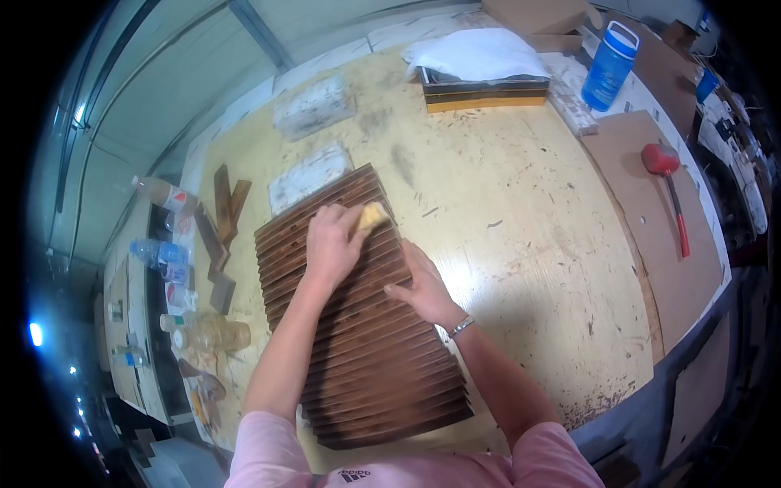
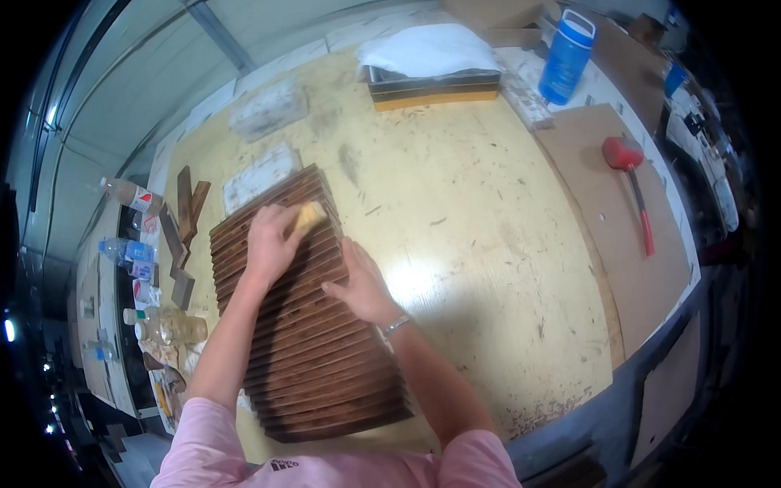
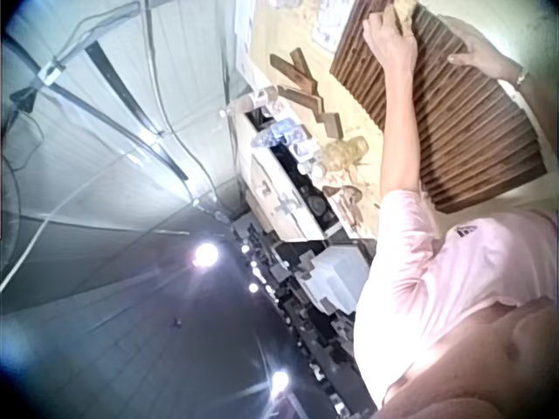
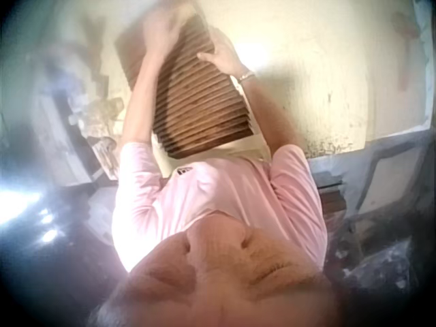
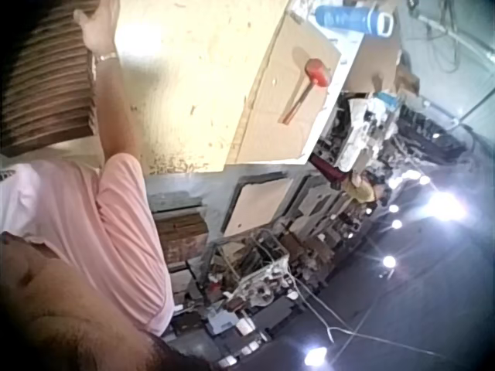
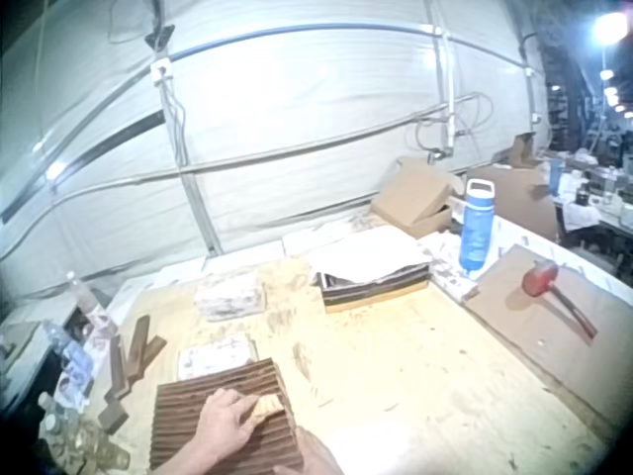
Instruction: The person wipes a slatted wood panel with a cloth and a sponge, moving across the surface and edges of the slats.
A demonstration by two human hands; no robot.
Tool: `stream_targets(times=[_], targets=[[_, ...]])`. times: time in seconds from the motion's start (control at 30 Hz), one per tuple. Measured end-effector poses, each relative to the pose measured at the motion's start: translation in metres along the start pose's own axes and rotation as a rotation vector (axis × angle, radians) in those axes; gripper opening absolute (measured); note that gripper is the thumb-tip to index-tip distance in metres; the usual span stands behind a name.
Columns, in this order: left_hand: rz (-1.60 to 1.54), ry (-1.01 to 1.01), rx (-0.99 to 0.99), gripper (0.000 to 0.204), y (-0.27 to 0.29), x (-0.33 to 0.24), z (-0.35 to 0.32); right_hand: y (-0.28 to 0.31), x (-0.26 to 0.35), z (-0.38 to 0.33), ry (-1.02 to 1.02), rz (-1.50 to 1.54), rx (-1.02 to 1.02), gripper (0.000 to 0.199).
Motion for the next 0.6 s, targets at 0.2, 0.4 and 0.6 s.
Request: stream_targets(times=[0.2,0.4,0.6], targets=[[0.126,0.013,-0.052,0.033,-0.001,-0.005,-0.002,0.0,-0.002,0.001,0.028,0.006,-0.026,0.096],[0.127,-0.046,-0.005,0.032,-0.011,-0.021,0.002,0.0,-0.003,0.0,0.02,0.008,-0.03,0.095],[0.14,-0.029,0.018,0.033,-0.017,-0.023,0.003,0.0,-0.003,0.0,0.023,0.0,-0.035,0.094]])
Point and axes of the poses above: each hand's wrist, its own z-axis towards the middle knuckle, its own y-axis out of the back of the hand, x = y × z, the point moved 10 cm from there along z, towards the middle knuckle, and after that the axes turned 9 degrees about -z, right-handed, at the moved point
